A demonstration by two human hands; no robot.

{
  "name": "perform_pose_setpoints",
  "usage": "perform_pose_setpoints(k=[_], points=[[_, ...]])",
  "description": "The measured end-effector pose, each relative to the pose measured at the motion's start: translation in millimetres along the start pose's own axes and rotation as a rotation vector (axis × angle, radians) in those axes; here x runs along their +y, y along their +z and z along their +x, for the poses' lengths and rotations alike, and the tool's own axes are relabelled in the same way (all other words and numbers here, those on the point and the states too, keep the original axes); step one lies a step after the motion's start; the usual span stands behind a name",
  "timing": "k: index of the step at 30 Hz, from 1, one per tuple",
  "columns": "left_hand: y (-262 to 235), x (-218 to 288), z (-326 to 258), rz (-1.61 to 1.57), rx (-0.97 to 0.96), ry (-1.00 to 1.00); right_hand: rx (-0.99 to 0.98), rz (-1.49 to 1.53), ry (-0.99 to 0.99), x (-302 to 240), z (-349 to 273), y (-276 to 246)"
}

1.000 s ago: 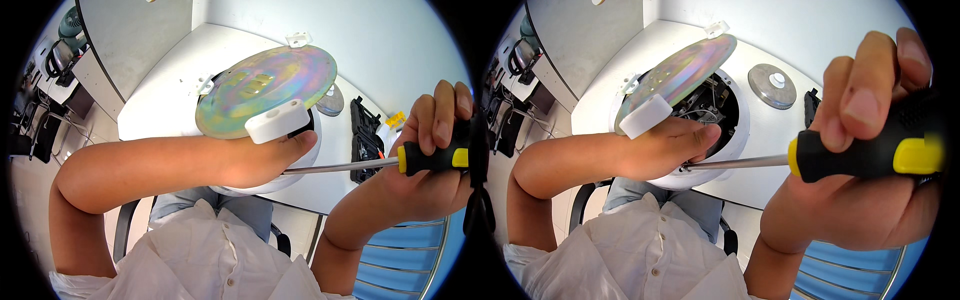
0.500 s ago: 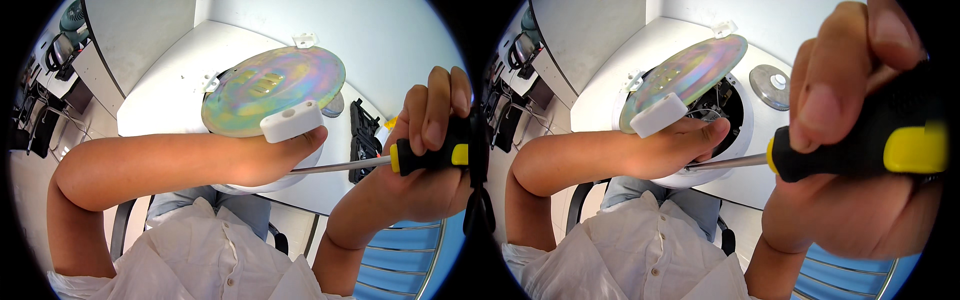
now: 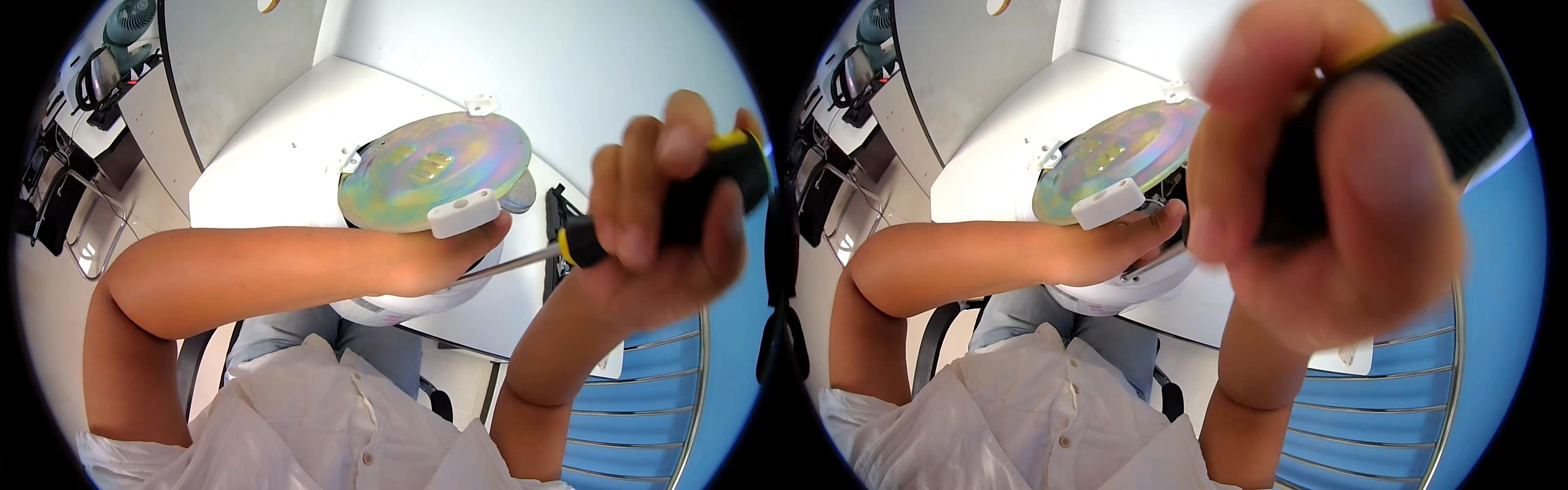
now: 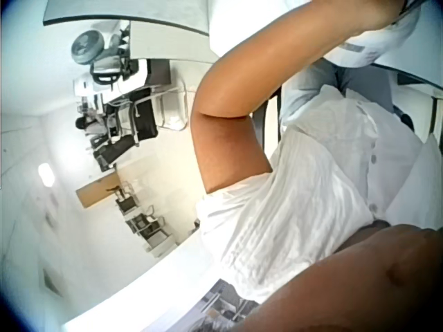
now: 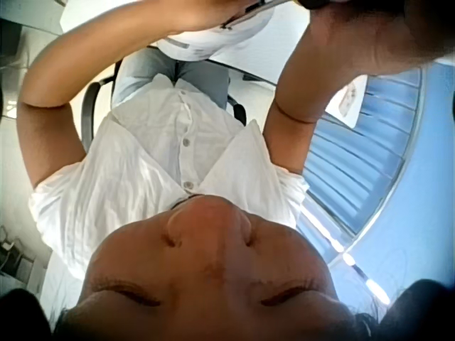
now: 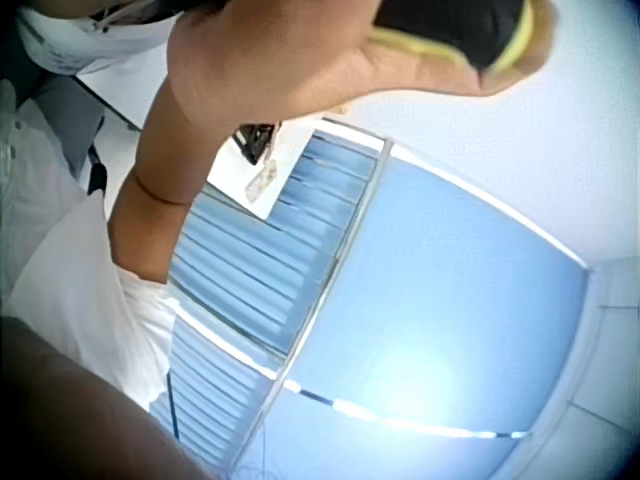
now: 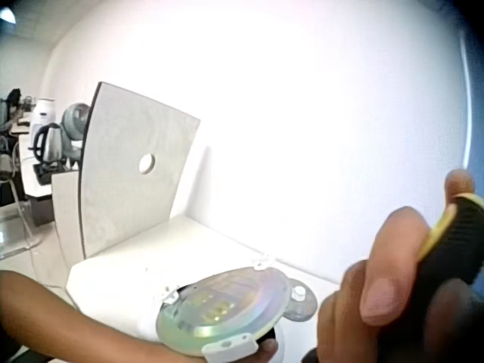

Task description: The person uses a screwdriver to attach a circular metal plate to the bottom of a white appliance. They systematically tighten several screws around the perimeter of the plate. After securing the plate, the person flips the appliance upright.

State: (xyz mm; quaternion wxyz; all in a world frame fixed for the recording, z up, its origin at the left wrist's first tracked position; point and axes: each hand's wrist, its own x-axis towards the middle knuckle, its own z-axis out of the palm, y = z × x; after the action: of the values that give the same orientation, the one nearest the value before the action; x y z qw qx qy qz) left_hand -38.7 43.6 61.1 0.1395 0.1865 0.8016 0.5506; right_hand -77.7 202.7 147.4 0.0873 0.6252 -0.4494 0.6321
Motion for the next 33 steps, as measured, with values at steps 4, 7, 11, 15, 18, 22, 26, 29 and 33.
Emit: perform_pose_setpoints(k=[4, 7, 11, 15, 18, 22, 26, 29, 33], points=[[7, -5, 8, -0.062, 0.018, 0.014, -0.042, -0.036, -0.032, 6, 8, 12], [8, -11, 10, -0.029, -0.007, -0.047, -0.078, 0.024, -0.031, 1, 13, 6], [9, -16, 13, -0.027, -0.056, -0.045, -0.106, 0.218, 0.034, -2, 27, -21], [10, -14, 11, -0.073, -0.028, 0.035, -0.252, 0.49, 0.046, 11, 37, -17], [5, -9, 6, -0.05, -0.015, 0.058, 0.143, -0.192, 0.024, 8, 35, 13], [2, -1, 5, -0.115, -0.029, -0.056, 0.399, -0.622, 0.215, -12, 32, 42], [2, 1, 7, -0.114, -0.05, -0.183, 0.14, -0.457, 0.186, -15, 37, 23], [3, -2, 6, -0.11, -0.019, -0.108, -0.017, -0.604, 0.102, -14, 39, 1], [5, -6, 4, -0.059, 0.089, -0.002, -0.065, -0.905, 0.125, -18, 40, -12]])
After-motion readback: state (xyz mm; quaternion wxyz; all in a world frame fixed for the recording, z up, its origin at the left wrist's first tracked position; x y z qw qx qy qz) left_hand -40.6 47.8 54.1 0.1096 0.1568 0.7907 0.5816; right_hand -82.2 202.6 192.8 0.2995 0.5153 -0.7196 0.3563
